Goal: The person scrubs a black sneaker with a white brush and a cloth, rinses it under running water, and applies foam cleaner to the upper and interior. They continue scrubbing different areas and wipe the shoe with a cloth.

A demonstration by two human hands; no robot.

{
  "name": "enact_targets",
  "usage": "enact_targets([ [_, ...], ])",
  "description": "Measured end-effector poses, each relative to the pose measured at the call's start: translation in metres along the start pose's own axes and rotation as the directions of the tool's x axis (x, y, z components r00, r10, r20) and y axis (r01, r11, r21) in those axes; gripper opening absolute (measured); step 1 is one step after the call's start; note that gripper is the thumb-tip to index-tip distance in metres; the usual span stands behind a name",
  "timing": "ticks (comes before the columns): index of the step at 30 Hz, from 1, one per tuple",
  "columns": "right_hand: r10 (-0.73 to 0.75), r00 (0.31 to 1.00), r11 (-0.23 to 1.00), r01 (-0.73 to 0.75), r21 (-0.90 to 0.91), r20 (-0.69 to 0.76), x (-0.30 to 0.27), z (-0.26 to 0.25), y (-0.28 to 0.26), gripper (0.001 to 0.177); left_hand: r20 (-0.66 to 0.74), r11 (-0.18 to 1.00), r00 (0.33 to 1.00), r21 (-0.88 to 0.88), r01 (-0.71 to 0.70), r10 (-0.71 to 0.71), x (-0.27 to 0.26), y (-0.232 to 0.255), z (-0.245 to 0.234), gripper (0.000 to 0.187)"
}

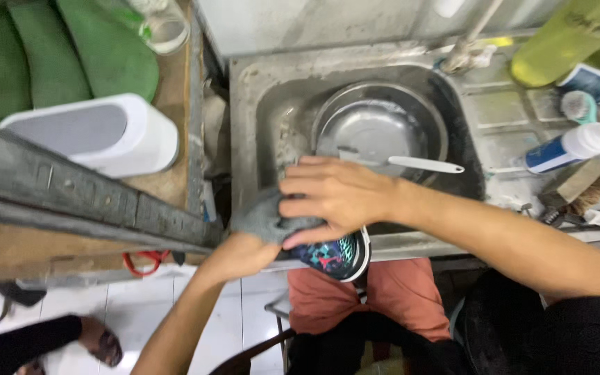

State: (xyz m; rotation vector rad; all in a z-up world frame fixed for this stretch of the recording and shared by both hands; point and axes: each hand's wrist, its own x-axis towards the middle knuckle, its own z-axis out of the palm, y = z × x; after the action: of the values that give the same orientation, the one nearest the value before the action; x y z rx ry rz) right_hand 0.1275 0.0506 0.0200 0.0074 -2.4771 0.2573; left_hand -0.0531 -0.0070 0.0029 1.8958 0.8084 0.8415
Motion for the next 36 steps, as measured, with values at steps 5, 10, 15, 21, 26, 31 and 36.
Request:
enact_targets([
  [5, 0.025, 0.996, 0.998, -0.020, -0.057, 0.084, -0.002, -0.001, 0.020, 0.044, 0.142, 0.974, 0.968, -0.067, 0.216, -0.205, -0.025, 0.017, -0.007, 0.043],
  [10, 0.174, 0.984, 0.973, -0.168, -0.158, 0.026, -0.005, -0.002, 0.008, 0.047, -0.155, 0.933, 0.975, 0.301, 0.198, -0.157, -0.029, 0.016, 0.036, 0.059],
  [15, 0.604, 0.796, 0.781, -0.599, -0.177, -0.029, -0.005, 0.002, -0.003, 0.050, -0.225, 0.901, 0.973, 0.408, 0.147, -0.057, -0.031, 0.021, 0.046, 0.046],
  [21, 0.788, 0.547, 0.565, -0.825, -0.022, -0.282, -0.011, 0.001, 0.029, 0.055, -0.101, 0.915, 0.992, 0.391, 0.104, -0.069, -0.019, 0.035, 0.043, 0.045],
  [26, 0.628, 0.726, 0.777, -0.607, 0.168, -0.281, -0.007, -0.055, 0.021, 0.041, -0.060, 0.941, 0.990, 0.307, 0.143, -0.131, -0.016, 0.042, 0.036, 0.044],
  [31, 0.190, 0.982, 0.981, -0.190, 0.028, -0.003, -0.007, -0.021, -0.005, 0.036, -0.092, 0.956, 0.993, 0.279, 0.091, -0.068, -0.012, 0.033, 0.039, 0.045],
  [36, 0.428, 0.903, 0.904, -0.426, -0.046, 0.047, -0.011, -0.006, 0.010, 0.048, -0.202, 0.929, 0.978, 0.350, 0.121, -0.052, -0.019, 0.021, 0.048, 0.047],
])
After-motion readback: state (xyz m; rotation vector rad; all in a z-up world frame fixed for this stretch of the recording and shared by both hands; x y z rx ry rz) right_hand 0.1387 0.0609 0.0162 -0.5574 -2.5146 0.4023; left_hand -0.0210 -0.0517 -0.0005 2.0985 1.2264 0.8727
